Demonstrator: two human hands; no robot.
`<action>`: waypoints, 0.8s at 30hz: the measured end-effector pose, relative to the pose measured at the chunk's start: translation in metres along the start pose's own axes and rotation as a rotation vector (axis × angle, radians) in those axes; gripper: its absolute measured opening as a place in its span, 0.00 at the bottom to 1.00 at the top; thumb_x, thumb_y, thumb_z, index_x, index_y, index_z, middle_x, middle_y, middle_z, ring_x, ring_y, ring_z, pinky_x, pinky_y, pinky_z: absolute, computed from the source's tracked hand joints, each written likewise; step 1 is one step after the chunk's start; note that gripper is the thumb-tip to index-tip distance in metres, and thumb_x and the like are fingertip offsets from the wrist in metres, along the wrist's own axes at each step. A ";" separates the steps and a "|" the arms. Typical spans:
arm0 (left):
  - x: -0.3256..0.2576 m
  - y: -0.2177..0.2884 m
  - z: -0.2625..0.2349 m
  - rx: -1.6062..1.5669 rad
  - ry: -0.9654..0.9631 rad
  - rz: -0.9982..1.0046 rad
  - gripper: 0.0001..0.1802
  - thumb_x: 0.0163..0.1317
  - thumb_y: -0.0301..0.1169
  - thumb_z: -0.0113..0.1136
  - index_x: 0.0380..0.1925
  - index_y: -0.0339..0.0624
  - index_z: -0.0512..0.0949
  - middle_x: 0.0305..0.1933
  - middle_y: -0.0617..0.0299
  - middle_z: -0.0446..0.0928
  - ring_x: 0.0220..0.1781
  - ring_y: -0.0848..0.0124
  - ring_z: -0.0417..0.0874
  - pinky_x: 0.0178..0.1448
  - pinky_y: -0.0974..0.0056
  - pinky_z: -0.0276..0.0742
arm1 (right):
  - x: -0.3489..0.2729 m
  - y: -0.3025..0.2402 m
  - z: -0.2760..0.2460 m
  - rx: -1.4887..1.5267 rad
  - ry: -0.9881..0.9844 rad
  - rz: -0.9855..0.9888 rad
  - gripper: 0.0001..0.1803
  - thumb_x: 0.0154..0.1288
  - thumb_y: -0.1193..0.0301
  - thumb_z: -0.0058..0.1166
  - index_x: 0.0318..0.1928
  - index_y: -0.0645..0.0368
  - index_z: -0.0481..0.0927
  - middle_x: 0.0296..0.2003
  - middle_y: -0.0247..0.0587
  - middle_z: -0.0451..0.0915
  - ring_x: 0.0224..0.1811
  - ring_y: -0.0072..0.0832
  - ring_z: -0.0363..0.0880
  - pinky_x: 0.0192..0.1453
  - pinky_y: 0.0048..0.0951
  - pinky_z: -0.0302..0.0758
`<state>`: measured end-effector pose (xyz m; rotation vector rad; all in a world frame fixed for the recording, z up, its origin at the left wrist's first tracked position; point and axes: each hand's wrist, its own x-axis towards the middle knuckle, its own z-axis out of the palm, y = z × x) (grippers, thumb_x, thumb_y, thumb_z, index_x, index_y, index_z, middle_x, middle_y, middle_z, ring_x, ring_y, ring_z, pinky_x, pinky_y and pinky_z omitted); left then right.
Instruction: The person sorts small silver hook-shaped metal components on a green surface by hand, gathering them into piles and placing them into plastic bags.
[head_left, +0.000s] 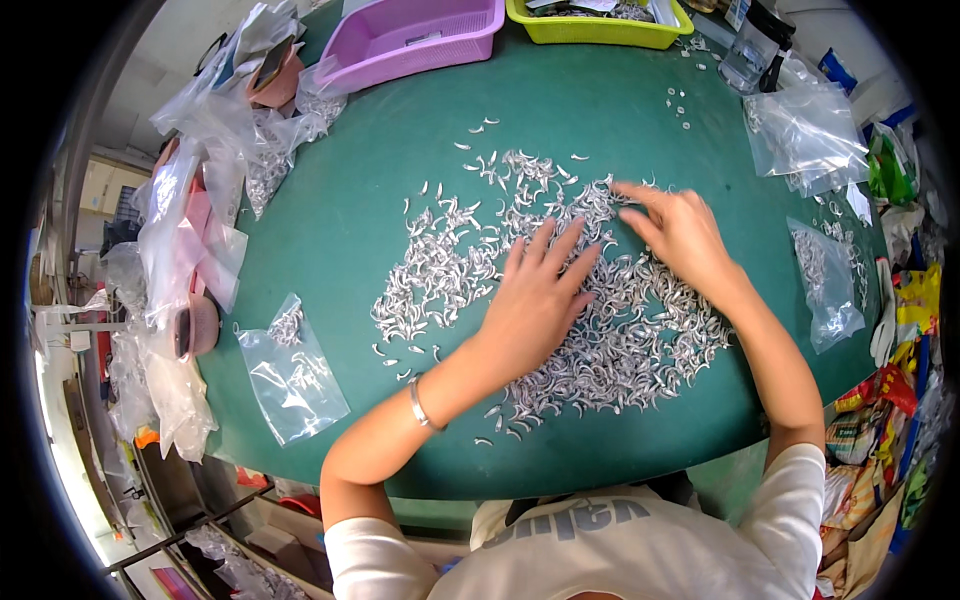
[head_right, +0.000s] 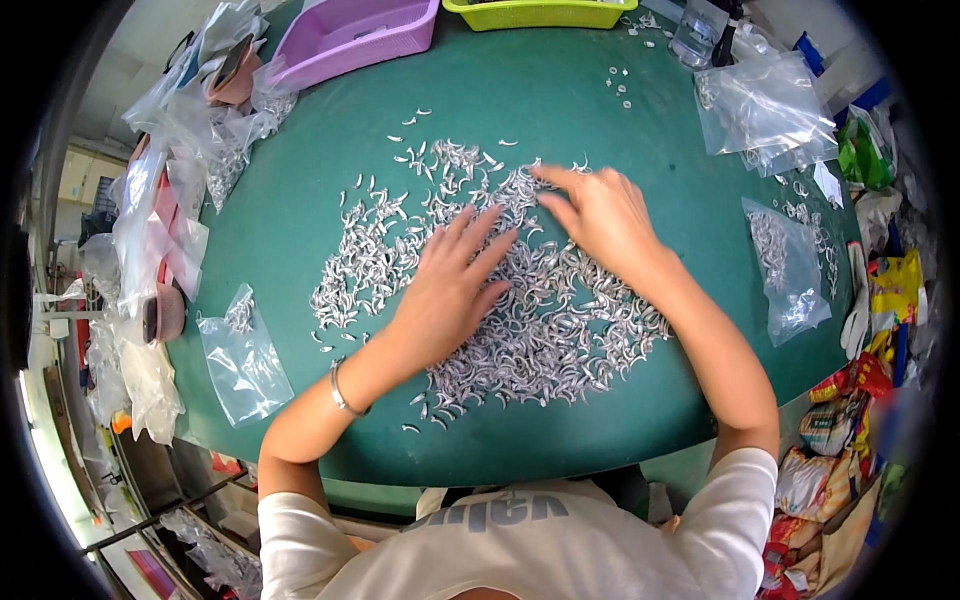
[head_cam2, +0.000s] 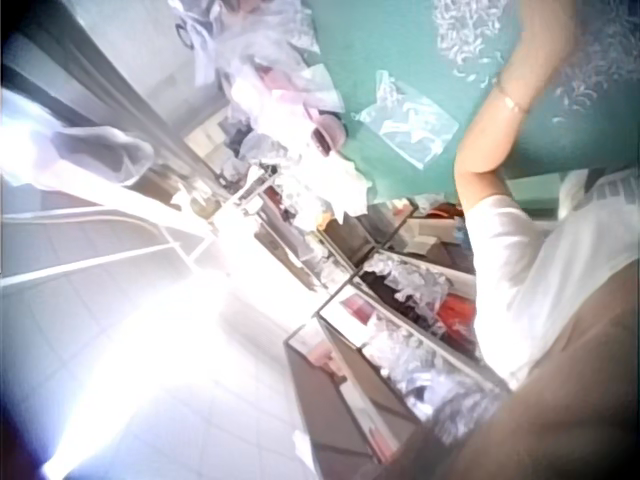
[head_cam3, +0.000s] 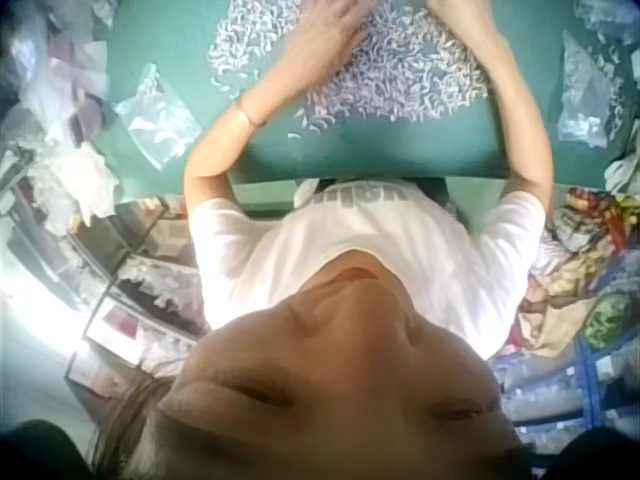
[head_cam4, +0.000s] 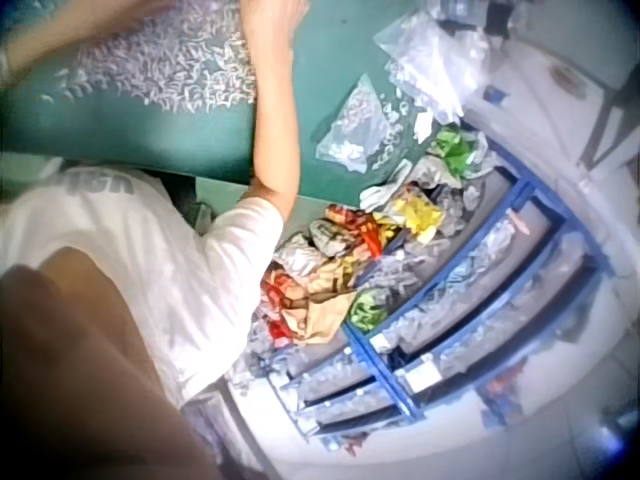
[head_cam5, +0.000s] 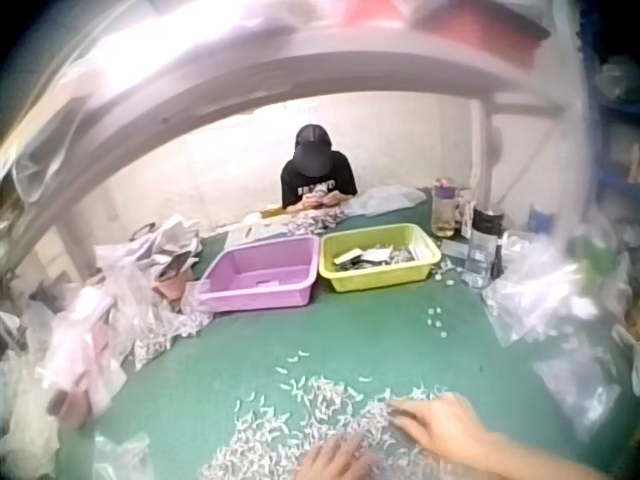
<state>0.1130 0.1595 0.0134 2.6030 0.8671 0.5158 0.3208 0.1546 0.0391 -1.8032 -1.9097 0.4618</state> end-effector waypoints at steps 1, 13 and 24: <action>0.006 -0.003 0.006 0.064 -0.042 0.053 0.26 0.58 0.34 0.57 0.57 0.46 0.67 0.66 0.54 0.59 0.67 0.52 0.58 0.66 0.41 0.54 | 0.013 0.006 0.004 -0.051 0.023 -0.014 0.13 0.56 0.66 0.57 0.42 0.54 0.81 0.22 0.47 0.79 0.26 0.46 0.78 0.31 0.40 0.74; -0.018 -0.026 -0.014 0.188 -0.061 -0.016 0.18 0.56 0.31 0.59 0.48 0.44 0.75 0.60 0.55 0.65 0.67 0.52 0.59 0.66 0.42 0.54 | 0.022 0.047 -0.001 1.001 -0.114 0.229 0.09 0.60 0.67 0.55 0.31 0.60 0.75 0.14 0.26 0.63 0.13 0.15 0.55 0.17 0.18 0.53; -0.008 -0.030 -0.013 0.001 0.108 -0.038 0.13 0.54 0.23 0.58 0.42 0.38 0.75 0.53 0.52 0.69 0.60 0.54 0.68 0.66 0.43 0.56 | 0.031 0.027 0.001 1.407 -0.268 0.477 0.06 0.66 0.71 0.47 0.37 0.61 0.72 0.13 0.26 0.60 0.09 0.11 0.50 0.10 0.15 0.48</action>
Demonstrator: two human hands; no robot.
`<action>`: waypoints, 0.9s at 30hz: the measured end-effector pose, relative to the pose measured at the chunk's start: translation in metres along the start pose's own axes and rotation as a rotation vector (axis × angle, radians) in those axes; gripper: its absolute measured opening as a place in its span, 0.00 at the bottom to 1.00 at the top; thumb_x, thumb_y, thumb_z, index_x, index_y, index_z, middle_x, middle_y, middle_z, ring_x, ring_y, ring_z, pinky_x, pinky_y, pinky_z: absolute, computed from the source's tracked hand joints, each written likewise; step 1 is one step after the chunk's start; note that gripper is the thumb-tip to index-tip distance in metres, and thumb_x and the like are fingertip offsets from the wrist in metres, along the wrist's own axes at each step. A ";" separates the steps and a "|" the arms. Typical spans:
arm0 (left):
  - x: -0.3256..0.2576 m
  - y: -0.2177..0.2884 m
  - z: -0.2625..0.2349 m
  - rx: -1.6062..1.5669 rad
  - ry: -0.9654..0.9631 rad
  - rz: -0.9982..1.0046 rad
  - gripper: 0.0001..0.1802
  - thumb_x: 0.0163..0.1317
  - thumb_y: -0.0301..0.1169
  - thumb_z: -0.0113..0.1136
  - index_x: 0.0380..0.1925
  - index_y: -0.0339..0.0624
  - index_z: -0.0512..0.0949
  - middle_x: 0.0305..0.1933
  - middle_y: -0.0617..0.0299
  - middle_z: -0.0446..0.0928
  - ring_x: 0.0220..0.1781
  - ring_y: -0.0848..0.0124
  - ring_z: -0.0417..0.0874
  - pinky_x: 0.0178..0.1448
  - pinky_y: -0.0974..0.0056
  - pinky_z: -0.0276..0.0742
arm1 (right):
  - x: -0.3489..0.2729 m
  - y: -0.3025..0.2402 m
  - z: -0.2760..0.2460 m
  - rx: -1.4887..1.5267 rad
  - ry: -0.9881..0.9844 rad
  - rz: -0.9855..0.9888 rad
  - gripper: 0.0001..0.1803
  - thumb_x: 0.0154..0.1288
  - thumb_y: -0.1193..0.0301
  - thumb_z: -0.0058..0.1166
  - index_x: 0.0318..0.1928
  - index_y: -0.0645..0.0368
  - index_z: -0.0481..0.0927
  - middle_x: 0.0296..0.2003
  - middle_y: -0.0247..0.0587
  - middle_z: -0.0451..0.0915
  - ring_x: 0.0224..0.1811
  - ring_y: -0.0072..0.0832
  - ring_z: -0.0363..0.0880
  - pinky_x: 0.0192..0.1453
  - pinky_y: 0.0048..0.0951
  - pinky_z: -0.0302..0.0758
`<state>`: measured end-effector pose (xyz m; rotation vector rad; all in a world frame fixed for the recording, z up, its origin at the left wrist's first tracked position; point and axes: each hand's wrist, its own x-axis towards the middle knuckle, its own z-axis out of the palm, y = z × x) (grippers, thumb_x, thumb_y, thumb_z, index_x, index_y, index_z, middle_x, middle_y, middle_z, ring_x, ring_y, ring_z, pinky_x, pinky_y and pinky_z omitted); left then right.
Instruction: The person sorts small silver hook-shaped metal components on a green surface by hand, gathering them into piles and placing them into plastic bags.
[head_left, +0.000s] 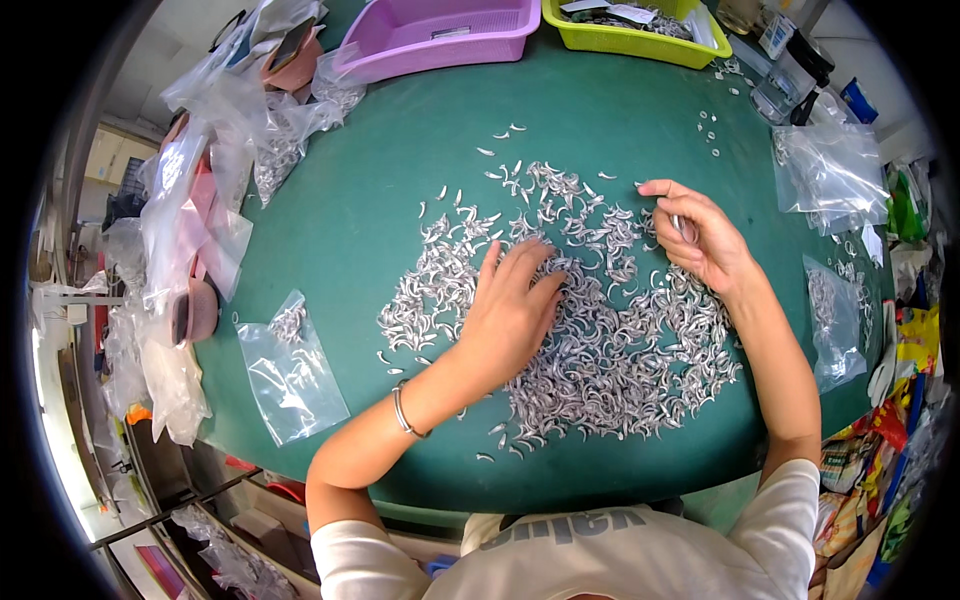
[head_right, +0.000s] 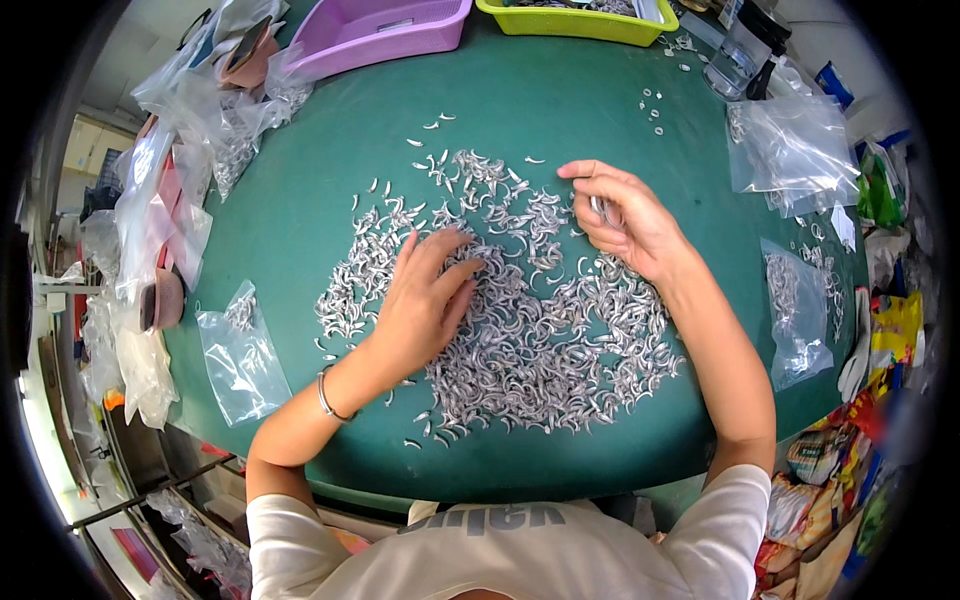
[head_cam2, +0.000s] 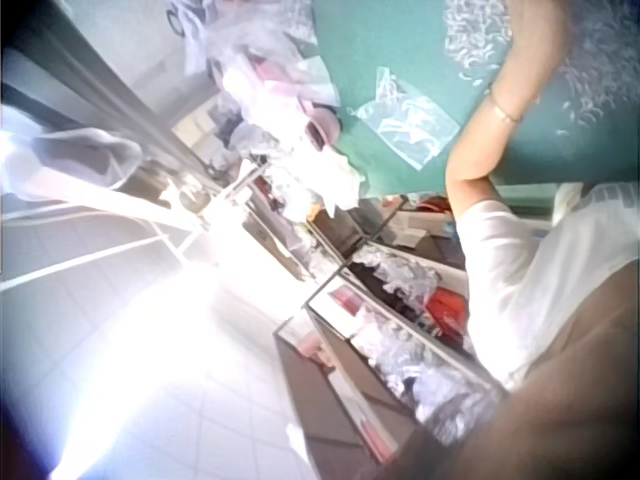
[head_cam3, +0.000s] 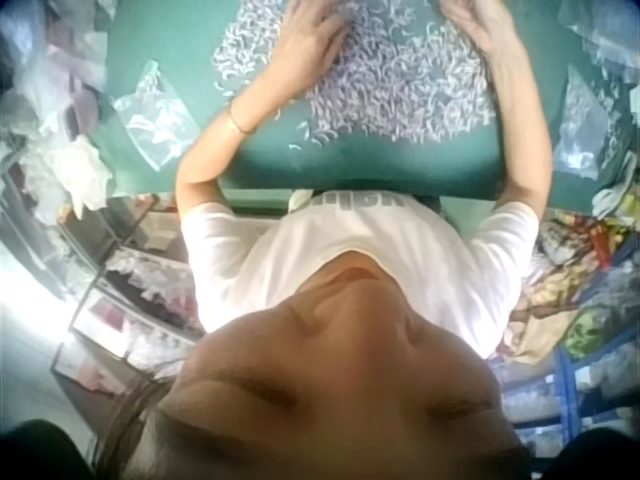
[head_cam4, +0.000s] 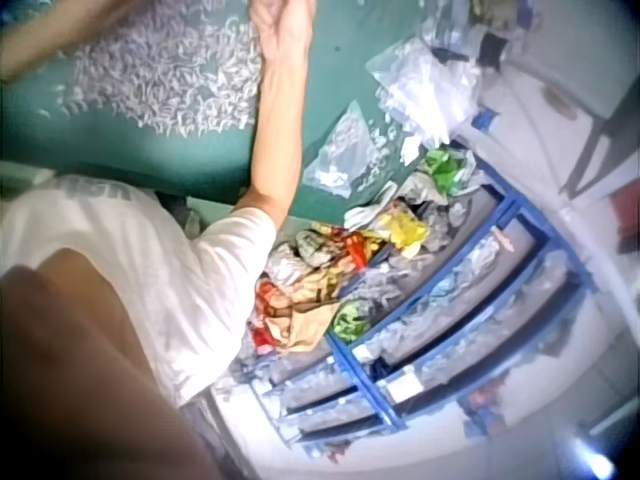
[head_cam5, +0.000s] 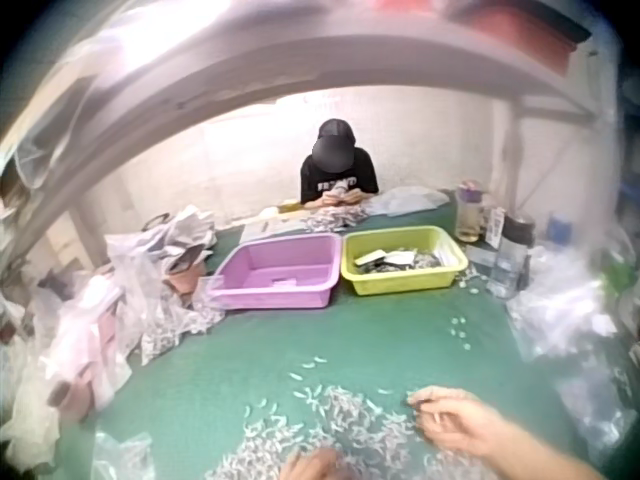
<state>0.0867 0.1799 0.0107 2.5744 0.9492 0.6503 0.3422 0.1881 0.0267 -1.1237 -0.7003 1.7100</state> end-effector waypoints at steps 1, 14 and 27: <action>0.001 -0.002 0.000 0.011 0.008 -0.012 0.13 0.54 0.23 0.58 0.42 0.38 0.75 0.53 0.52 0.69 0.60 0.54 0.68 0.66 0.43 0.56 | 0.000 -0.002 0.003 -0.051 0.011 0.013 0.08 0.66 0.71 0.46 0.42 0.63 0.73 0.12 0.26 0.59 0.09 0.10 0.50 0.10 0.14 0.48; 0.063 -0.047 0.017 -0.020 0.141 -0.002 0.21 0.54 0.22 0.57 0.50 0.36 0.71 0.55 0.48 0.68 0.57 0.51 0.70 0.61 0.53 0.65 | 0.010 0.022 -0.007 -0.717 0.143 -0.525 0.09 0.62 0.70 0.54 0.33 0.64 0.81 0.24 0.30 0.79 0.23 0.12 0.69 0.24 0.18 0.65; 0.070 -0.060 0.020 -0.068 0.240 -0.048 0.06 0.55 0.22 0.55 0.34 0.36 0.76 0.33 0.53 0.76 0.38 0.54 0.77 0.45 0.56 0.71 | -0.001 0.002 -0.028 -1.140 0.387 -0.663 0.08 0.63 0.72 0.52 0.31 0.65 0.77 0.26 0.33 0.75 0.25 0.18 0.69 0.26 0.19 0.64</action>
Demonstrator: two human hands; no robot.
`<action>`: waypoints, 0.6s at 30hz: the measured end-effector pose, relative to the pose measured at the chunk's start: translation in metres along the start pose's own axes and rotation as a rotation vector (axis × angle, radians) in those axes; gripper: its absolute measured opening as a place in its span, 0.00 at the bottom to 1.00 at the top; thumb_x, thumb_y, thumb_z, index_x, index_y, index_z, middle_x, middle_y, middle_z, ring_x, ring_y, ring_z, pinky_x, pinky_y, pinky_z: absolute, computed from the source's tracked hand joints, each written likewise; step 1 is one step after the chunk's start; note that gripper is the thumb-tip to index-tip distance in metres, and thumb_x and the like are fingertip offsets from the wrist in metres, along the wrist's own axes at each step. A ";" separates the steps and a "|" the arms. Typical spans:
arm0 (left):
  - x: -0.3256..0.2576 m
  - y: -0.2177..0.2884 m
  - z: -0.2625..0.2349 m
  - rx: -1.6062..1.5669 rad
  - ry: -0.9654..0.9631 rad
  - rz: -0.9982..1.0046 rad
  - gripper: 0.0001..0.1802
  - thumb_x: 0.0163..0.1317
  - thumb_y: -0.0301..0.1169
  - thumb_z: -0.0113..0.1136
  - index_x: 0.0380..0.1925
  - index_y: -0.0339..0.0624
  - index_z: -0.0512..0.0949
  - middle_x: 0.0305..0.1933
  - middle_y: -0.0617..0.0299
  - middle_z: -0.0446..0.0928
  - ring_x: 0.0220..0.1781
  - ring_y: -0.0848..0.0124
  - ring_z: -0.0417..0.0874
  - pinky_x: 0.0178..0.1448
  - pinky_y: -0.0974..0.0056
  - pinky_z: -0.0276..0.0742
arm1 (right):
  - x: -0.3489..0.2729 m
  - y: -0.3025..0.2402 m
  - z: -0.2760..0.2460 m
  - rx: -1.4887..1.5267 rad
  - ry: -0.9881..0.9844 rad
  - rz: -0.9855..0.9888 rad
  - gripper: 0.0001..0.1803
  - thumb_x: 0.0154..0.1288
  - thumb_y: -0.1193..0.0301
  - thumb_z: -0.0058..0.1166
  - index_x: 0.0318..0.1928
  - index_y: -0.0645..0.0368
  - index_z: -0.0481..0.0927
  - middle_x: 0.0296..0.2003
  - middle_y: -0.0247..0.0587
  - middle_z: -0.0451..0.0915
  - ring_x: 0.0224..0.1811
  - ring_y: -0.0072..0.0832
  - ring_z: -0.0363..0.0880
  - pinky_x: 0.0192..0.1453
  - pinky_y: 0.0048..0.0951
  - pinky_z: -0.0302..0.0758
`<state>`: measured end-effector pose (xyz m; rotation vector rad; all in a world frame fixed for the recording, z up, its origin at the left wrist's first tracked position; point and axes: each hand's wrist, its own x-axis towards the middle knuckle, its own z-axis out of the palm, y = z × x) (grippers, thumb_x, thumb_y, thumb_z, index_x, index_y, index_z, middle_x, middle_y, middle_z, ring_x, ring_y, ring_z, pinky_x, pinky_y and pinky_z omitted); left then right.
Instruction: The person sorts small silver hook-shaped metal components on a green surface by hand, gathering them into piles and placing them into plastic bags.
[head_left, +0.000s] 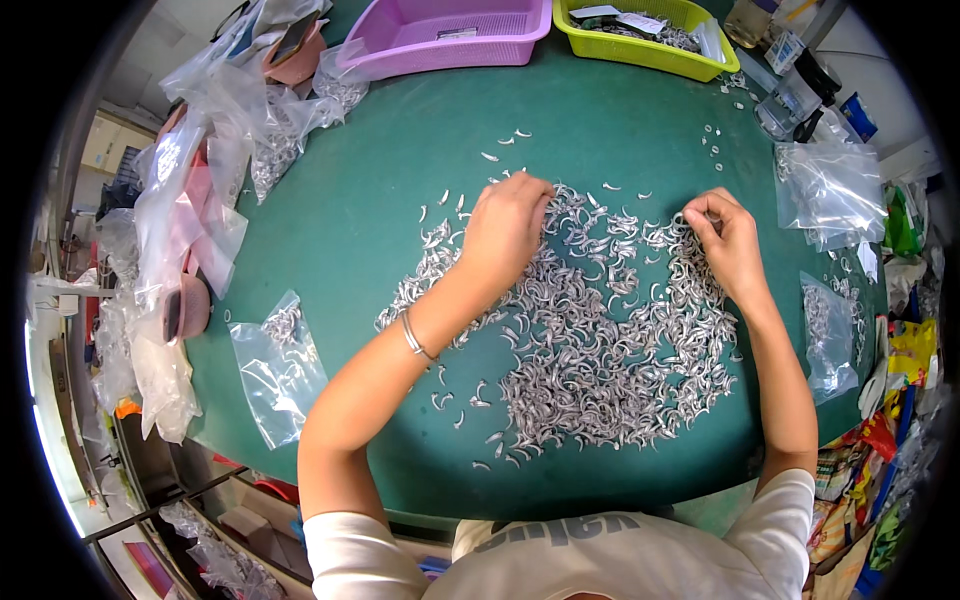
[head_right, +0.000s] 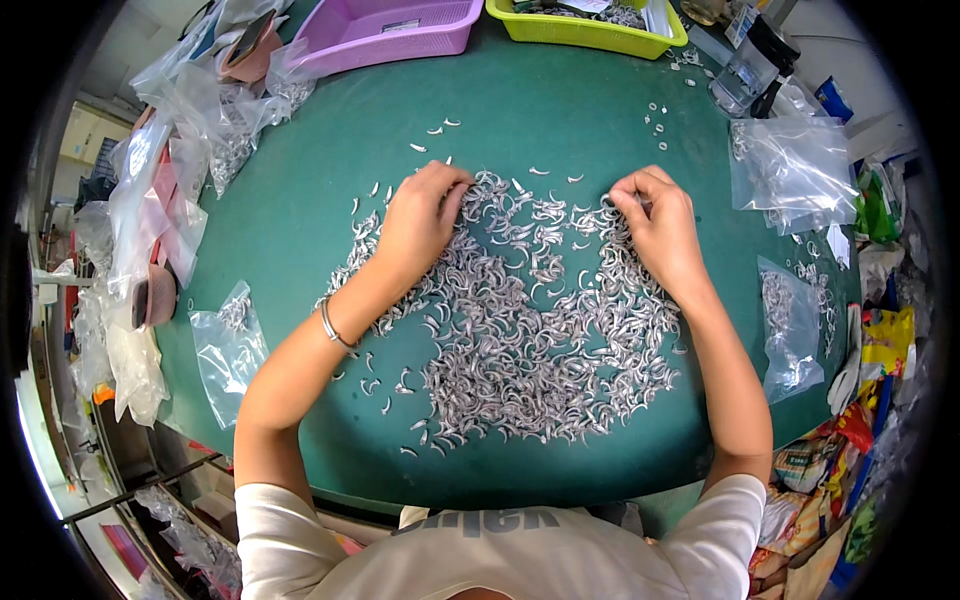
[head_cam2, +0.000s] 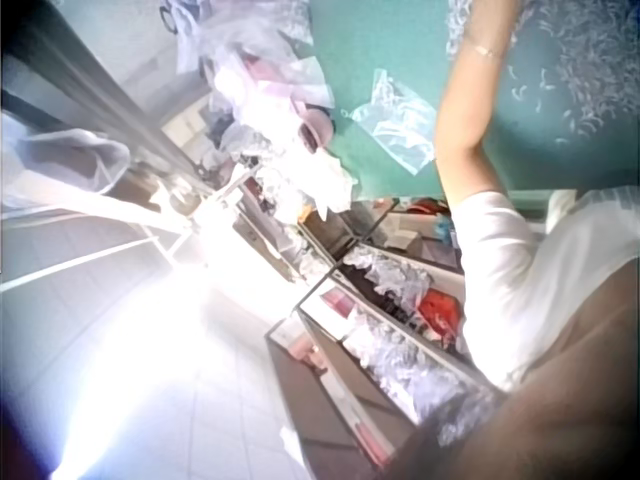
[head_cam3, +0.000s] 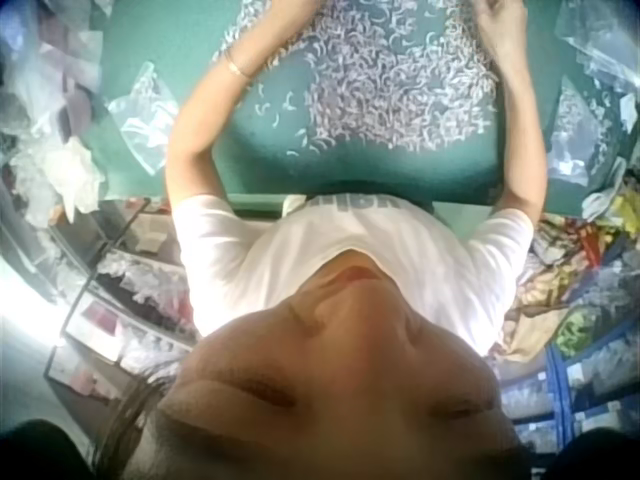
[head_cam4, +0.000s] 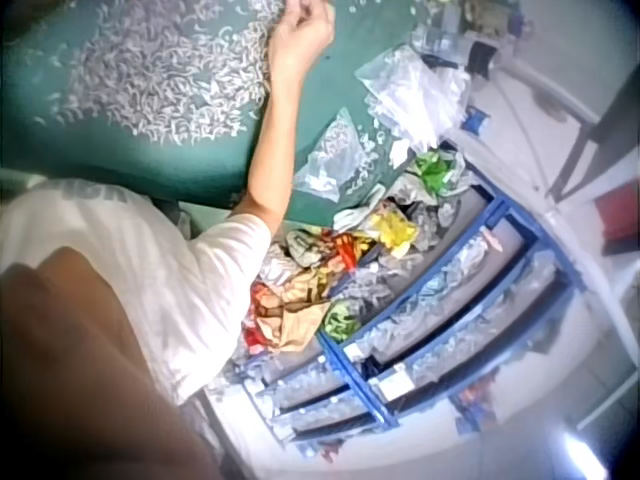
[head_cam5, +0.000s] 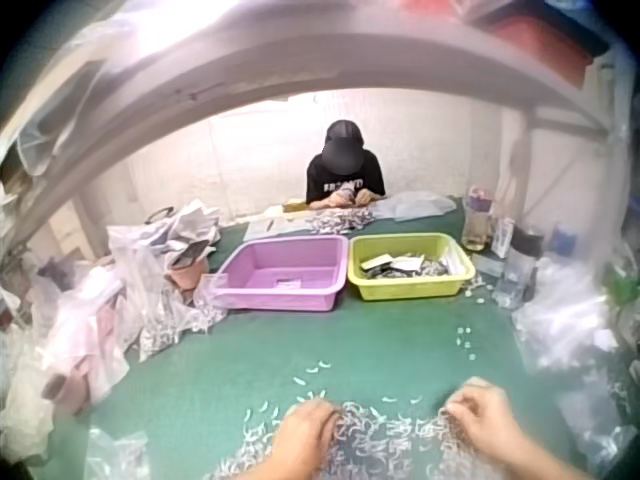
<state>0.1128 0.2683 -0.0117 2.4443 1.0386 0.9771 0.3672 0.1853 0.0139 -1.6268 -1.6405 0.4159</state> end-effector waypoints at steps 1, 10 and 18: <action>-0.002 0.000 -0.003 -0.049 0.024 -0.040 0.05 0.56 0.22 0.54 0.33 0.36 0.76 0.33 0.52 0.75 0.37 0.54 0.77 0.43 0.55 0.71 | -0.002 -0.013 -0.007 0.083 -0.114 0.201 0.09 0.63 0.72 0.53 0.30 0.66 0.78 0.25 0.31 0.75 0.26 0.19 0.71 0.33 0.23 0.67; -0.022 0.016 -0.034 -0.288 -0.004 -0.210 0.10 0.58 0.18 0.53 0.40 0.34 0.76 0.36 0.54 0.77 0.37 0.65 0.79 0.43 0.67 0.75 | -0.012 -0.021 -0.018 1.402 -0.350 0.643 0.11 0.62 0.70 0.44 0.26 0.64 0.69 0.33 0.51 0.73 0.16 0.19 0.63 0.08 0.16 0.54; -0.082 0.036 -0.068 -0.236 0.012 -0.112 0.13 0.54 0.14 0.52 0.40 0.34 0.76 0.43 0.53 0.77 0.46 0.58 0.79 0.51 0.63 0.73 | -0.037 -0.043 0.001 1.472 -0.367 0.737 0.08 0.60 0.69 0.44 0.31 0.62 0.69 0.18 0.36 0.65 0.14 0.22 0.61 0.07 0.18 0.52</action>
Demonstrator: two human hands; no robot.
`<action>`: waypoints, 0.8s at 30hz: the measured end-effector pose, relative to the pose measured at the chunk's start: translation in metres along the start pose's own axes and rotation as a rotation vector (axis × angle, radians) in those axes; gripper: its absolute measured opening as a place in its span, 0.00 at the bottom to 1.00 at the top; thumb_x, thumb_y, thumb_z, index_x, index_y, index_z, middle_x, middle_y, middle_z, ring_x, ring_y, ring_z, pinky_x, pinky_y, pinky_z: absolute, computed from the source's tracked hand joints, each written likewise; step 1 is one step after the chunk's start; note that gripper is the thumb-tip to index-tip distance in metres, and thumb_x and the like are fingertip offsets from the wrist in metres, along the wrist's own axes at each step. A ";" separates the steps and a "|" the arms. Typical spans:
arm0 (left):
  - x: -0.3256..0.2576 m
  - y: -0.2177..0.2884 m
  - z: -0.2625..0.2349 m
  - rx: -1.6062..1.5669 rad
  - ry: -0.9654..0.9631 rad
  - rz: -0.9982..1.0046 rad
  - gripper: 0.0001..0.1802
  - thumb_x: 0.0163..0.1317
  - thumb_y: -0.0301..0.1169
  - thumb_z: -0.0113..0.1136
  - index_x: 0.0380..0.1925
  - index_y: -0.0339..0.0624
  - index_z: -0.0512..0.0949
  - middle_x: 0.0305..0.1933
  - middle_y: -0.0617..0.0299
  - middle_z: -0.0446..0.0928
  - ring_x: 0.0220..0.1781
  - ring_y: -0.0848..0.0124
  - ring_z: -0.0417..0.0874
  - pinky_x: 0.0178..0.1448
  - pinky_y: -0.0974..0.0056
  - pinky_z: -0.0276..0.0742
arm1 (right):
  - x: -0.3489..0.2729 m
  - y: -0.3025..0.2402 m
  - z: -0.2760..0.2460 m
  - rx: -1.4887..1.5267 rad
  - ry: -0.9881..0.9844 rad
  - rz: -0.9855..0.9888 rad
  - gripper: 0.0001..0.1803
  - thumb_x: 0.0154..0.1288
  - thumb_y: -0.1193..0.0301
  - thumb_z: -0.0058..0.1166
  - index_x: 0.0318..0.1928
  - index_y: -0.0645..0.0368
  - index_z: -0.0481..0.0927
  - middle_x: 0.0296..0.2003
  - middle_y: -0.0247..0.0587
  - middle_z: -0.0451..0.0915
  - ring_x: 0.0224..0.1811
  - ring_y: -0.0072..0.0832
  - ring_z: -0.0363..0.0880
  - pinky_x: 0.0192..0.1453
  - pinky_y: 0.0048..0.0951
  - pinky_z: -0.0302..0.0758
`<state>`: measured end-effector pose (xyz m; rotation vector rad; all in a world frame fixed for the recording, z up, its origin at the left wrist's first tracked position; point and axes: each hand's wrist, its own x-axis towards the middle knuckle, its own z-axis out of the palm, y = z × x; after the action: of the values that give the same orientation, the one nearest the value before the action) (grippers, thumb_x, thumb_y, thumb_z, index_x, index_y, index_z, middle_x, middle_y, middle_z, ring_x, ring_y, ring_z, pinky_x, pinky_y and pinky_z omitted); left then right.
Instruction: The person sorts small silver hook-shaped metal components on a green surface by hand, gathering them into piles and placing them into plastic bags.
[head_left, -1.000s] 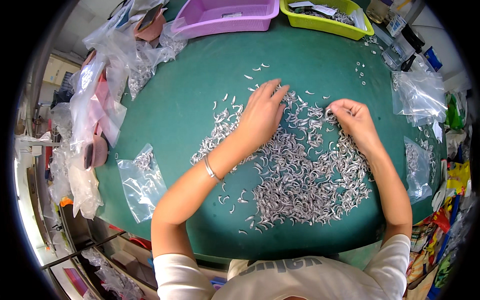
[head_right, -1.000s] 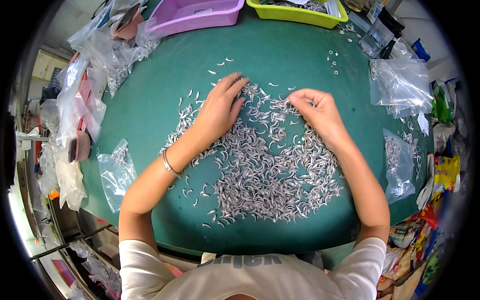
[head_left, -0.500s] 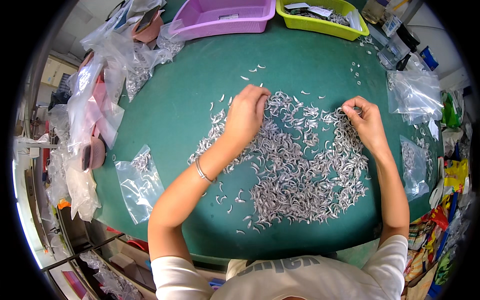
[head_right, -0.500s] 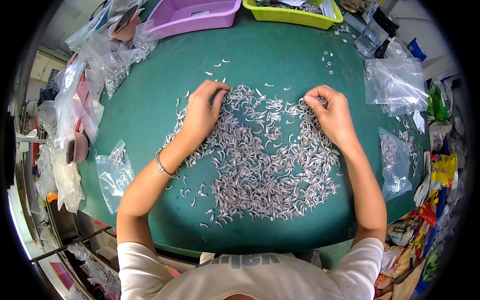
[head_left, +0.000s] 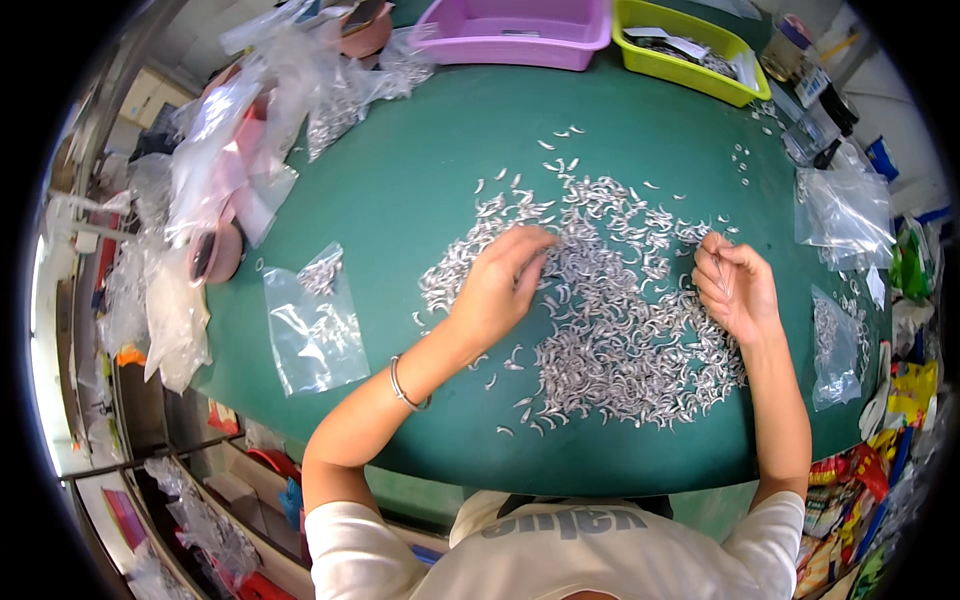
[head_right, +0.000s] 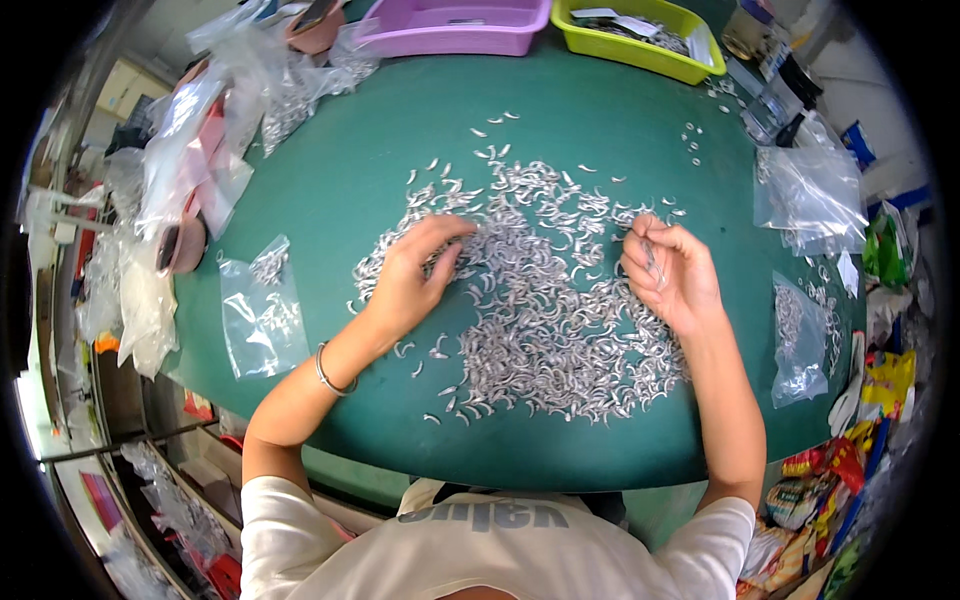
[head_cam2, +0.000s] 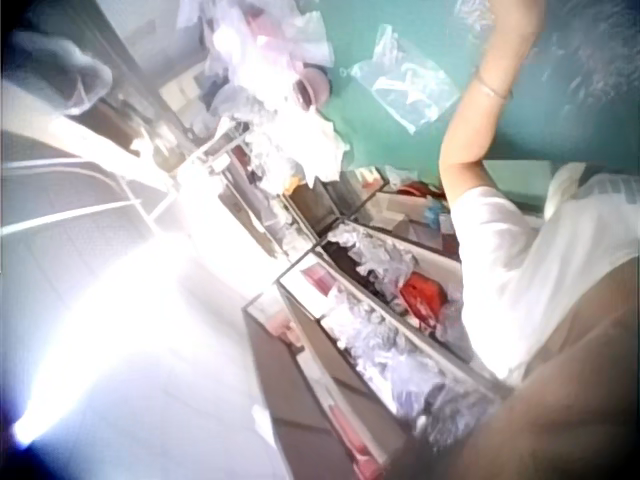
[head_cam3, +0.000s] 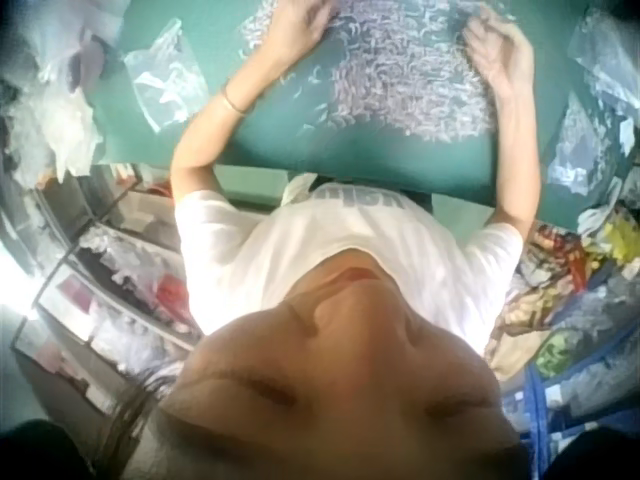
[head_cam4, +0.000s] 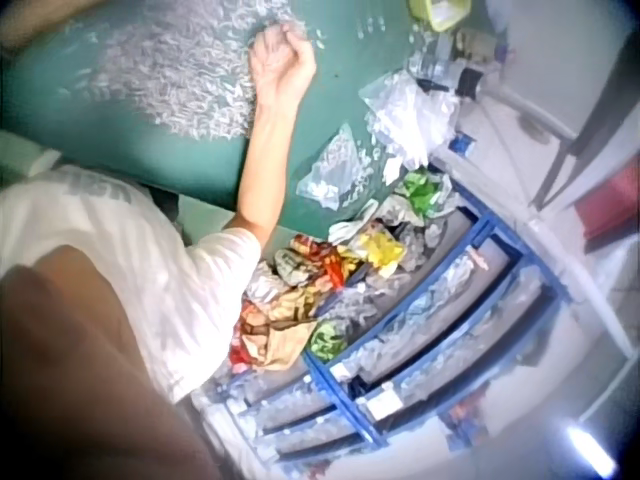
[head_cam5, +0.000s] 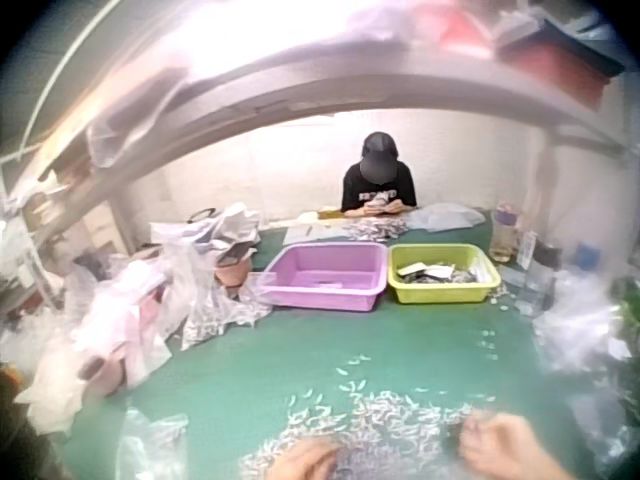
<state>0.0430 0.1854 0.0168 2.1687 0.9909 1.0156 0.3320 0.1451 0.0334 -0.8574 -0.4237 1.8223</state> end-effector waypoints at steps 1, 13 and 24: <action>-0.011 -0.005 -0.006 0.075 -0.060 -0.034 0.14 0.56 0.20 0.55 0.44 0.35 0.75 0.50 0.52 0.75 0.55 0.55 0.74 0.58 0.57 0.69 | -0.002 0.001 0.001 -0.126 0.027 0.038 0.07 0.61 0.69 0.46 0.32 0.61 0.70 0.16 0.32 0.63 0.13 0.21 0.60 0.08 0.17 0.50; -0.079 0.010 -0.015 0.333 -0.290 0.078 0.14 0.54 0.25 0.59 0.43 0.38 0.76 0.58 0.54 0.69 0.65 0.50 0.63 0.65 0.51 0.62 | 0.004 0.018 0.005 -1.757 0.306 -0.573 0.09 0.54 0.74 0.58 0.37 0.56 0.83 0.16 0.45 0.73 0.17 0.31 0.71 0.26 0.32 0.67; -0.077 0.008 -0.028 0.281 -0.093 -0.017 0.16 0.53 0.21 0.58 0.44 0.37 0.75 0.54 0.51 0.69 0.58 0.52 0.69 0.60 0.55 0.66 | -0.011 0.000 -0.014 -1.172 0.256 -0.345 0.07 0.58 0.73 0.58 0.31 0.66 0.81 0.21 0.24 0.74 0.24 0.11 0.65 0.27 0.17 0.62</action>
<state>-0.0102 0.1242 0.0069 2.4038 1.1641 0.7981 0.3444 0.1330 0.0276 -1.6324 -1.4272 1.0093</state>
